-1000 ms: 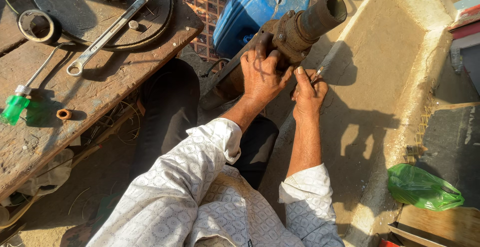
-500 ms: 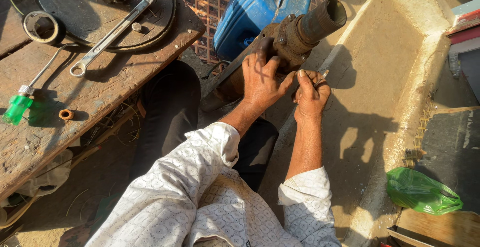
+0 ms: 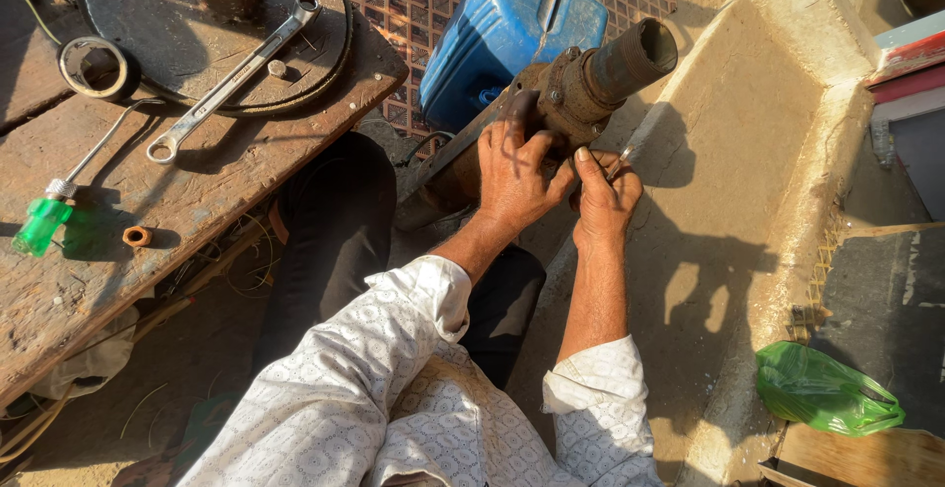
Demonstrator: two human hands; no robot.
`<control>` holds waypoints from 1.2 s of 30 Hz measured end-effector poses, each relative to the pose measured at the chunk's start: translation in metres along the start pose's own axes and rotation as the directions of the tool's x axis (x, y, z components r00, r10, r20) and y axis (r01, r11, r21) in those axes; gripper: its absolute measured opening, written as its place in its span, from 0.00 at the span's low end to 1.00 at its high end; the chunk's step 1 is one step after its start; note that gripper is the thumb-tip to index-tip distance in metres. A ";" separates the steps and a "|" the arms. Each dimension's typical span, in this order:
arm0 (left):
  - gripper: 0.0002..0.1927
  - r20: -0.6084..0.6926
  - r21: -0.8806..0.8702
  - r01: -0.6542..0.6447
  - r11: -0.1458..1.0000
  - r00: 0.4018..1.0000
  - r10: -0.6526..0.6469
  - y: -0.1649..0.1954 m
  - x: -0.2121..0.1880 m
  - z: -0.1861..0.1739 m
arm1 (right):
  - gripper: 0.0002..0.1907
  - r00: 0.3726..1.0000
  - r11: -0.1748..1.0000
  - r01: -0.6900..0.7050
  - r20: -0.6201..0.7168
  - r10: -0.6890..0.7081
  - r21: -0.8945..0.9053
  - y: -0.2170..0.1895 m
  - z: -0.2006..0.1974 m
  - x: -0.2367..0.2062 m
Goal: The person sits on the ground holding a rusty cylindrical pump assembly and uses a wrench to loosen and turn bolts on its flange, repositioning the unit repeatedly while working on different fasteners around the housing.
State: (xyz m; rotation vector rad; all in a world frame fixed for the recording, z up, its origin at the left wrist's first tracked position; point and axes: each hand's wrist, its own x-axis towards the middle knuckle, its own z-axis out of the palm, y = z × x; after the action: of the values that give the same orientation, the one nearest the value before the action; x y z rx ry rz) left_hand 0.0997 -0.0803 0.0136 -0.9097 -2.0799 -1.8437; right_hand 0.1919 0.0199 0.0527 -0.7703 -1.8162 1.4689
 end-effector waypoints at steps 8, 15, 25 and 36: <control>0.21 0.001 0.078 0.008 0.997 1.000 -0.008 -0.004 0.000 0.007 | 0.11 0.996 0.999 -0.033 -0.087 0.033 -0.004 0.006 -0.004 -0.001; 0.18 0.044 0.071 0.069 0.995 0.996 -0.072 -0.005 -0.001 0.012 | 0.12 0.992 0.997 -0.071 -0.104 0.074 0.034 0.015 -0.016 -0.012; 0.14 0.012 0.037 -0.013 0.999 1.000 0.012 -0.004 -0.005 0.011 | 0.13 0.993 0.997 -0.059 -0.102 0.064 0.054 0.015 -0.026 -0.011; 0.16 -0.017 0.046 -0.022 0.999 1.000 0.023 -0.005 -0.005 0.014 | 0.15 0.991 0.996 -0.091 -0.098 0.092 0.021 0.014 -0.021 -0.015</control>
State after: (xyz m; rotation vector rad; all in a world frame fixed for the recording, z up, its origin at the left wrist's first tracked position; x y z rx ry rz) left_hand 0.1034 -0.0687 0.0041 -0.8988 -2.0846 -1.7787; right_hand 0.2184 0.0237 0.0397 -0.9131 -1.7123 1.4749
